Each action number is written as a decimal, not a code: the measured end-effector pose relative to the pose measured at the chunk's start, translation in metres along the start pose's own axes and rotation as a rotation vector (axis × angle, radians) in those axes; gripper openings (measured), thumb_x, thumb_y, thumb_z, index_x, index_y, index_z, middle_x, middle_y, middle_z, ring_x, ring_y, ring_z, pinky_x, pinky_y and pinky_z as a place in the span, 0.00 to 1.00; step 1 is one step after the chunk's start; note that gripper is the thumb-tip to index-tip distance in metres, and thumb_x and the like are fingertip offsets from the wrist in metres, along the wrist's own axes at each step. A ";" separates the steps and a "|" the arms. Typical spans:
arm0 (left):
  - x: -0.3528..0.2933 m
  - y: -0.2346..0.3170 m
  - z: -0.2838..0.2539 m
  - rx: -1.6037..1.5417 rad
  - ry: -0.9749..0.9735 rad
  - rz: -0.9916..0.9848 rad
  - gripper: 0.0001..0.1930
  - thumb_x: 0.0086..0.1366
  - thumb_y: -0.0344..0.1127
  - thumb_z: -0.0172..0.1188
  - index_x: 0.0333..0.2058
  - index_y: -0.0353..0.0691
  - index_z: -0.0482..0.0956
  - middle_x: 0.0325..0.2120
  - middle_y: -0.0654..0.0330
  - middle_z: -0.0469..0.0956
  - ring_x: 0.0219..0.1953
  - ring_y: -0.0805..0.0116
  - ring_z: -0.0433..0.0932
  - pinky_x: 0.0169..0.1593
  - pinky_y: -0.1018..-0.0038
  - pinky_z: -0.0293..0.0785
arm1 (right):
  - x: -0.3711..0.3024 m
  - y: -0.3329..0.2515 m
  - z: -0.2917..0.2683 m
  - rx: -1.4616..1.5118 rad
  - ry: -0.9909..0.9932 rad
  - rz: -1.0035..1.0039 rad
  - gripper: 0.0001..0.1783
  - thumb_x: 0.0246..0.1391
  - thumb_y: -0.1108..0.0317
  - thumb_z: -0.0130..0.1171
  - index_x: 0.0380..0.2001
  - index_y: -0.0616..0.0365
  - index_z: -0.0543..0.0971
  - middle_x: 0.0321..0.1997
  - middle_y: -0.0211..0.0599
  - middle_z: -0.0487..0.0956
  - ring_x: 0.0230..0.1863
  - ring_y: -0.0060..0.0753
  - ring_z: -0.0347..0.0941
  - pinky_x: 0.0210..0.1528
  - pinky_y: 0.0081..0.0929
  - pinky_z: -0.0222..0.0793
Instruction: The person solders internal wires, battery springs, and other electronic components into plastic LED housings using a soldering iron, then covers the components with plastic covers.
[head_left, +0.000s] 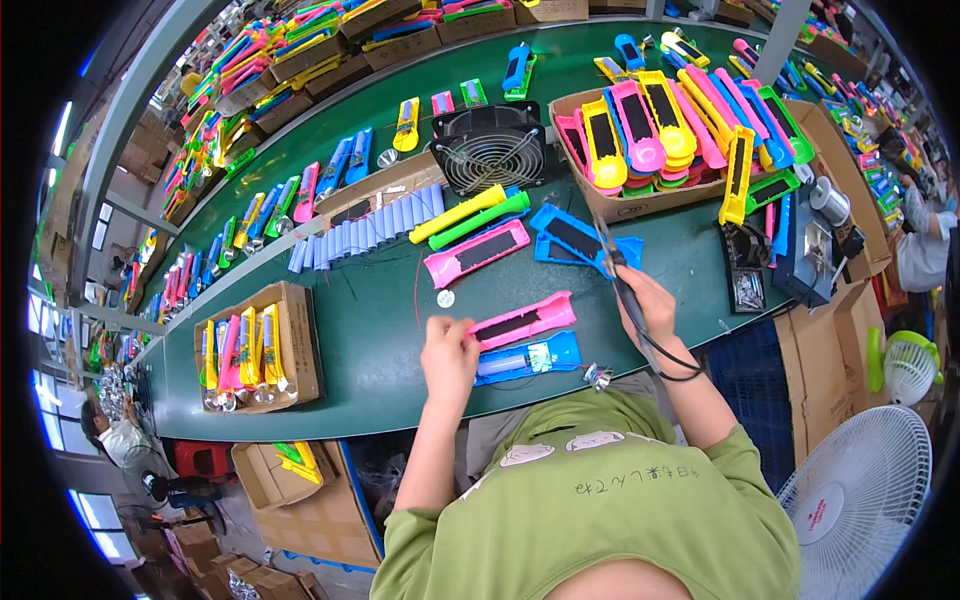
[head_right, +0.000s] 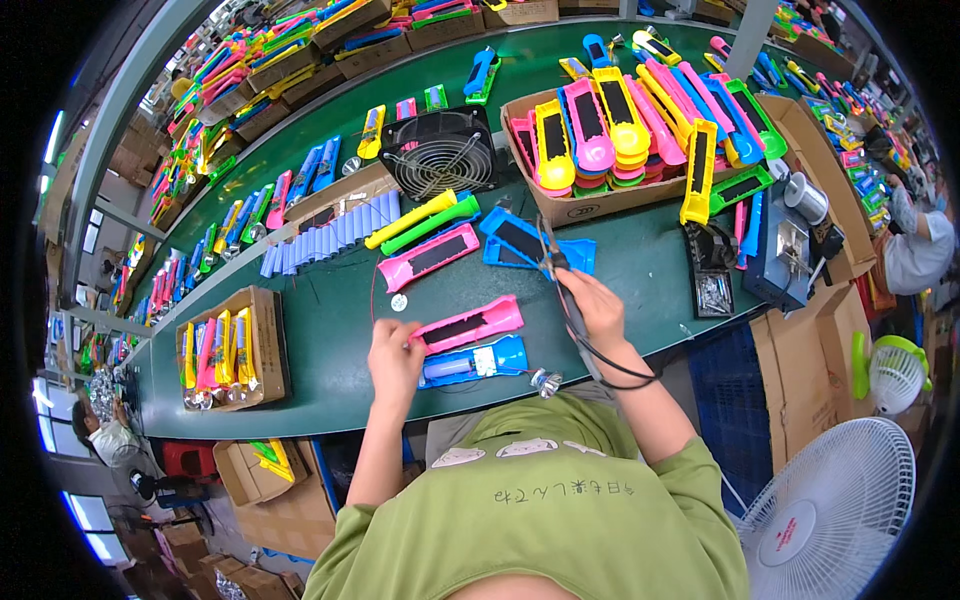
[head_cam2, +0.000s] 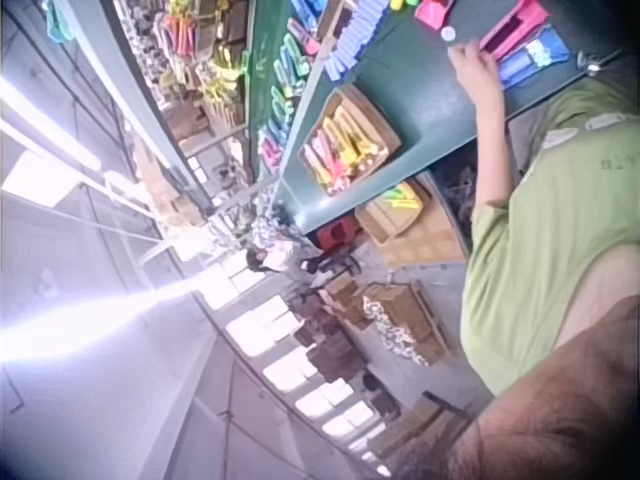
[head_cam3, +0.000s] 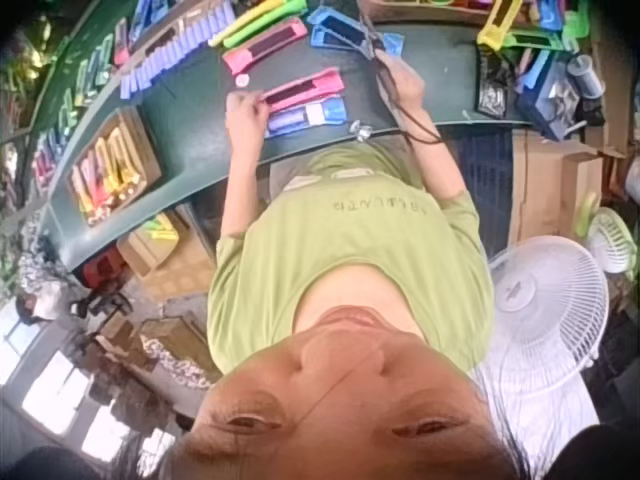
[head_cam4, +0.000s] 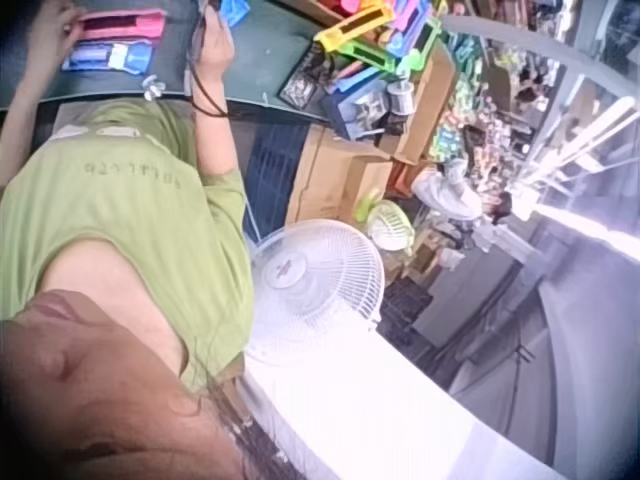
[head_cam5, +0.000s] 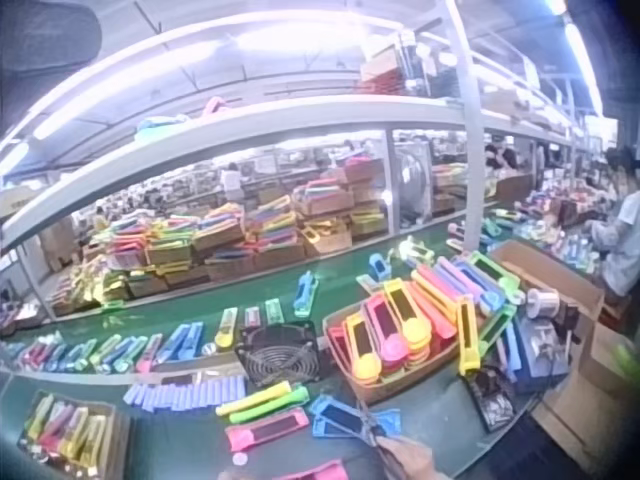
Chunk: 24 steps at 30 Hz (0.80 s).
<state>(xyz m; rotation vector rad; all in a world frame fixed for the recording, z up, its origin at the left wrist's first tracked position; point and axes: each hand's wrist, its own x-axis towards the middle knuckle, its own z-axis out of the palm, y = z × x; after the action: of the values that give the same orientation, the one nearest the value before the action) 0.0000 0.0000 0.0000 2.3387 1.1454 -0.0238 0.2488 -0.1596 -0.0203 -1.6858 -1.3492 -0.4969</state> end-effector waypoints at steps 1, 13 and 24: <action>-0.012 -0.005 0.014 -0.093 0.252 0.111 0.24 0.47 0.33 0.65 0.46 0.43 0.71 0.51 0.50 0.66 0.52 0.50 0.68 0.48 0.65 0.69 | -0.004 0.003 -0.008 0.032 0.029 0.004 0.20 0.42 0.79 0.59 0.42 0.57 0.73 0.35 0.42 0.79 0.36 0.42 0.78 0.41 0.31 0.73; -0.016 -0.004 0.002 -0.742 0.188 0.255 0.20 0.44 0.30 0.69 0.27 0.40 0.61 0.40 0.50 0.72 0.42 0.64 0.71 0.46 0.72 0.66 | -0.055 -0.007 -0.054 0.139 -0.127 0.173 0.24 0.38 0.78 0.62 0.42 0.59 0.68 0.38 0.42 0.79 0.42 0.43 0.76 0.52 0.39 0.65; 0.266 0.073 -0.189 -0.121 0.548 0.282 0.23 0.50 0.43 0.65 0.31 0.36 0.60 0.28 0.45 0.72 0.32 0.47 0.73 0.35 0.63 0.69 | -0.060 0.006 -0.048 0.025 0.049 0.339 0.23 0.47 0.70 0.54 0.48 0.60 0.62 0.44 0.45 0.75 0.51 0.46 0.69 0.62 0.53 0.45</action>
<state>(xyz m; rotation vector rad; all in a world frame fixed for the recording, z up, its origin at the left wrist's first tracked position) 0.1840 0.2456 0.1311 2.4409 0.9975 0.8069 0.2448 -0.2332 -0.0426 -1.8229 -1.0019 -0.3198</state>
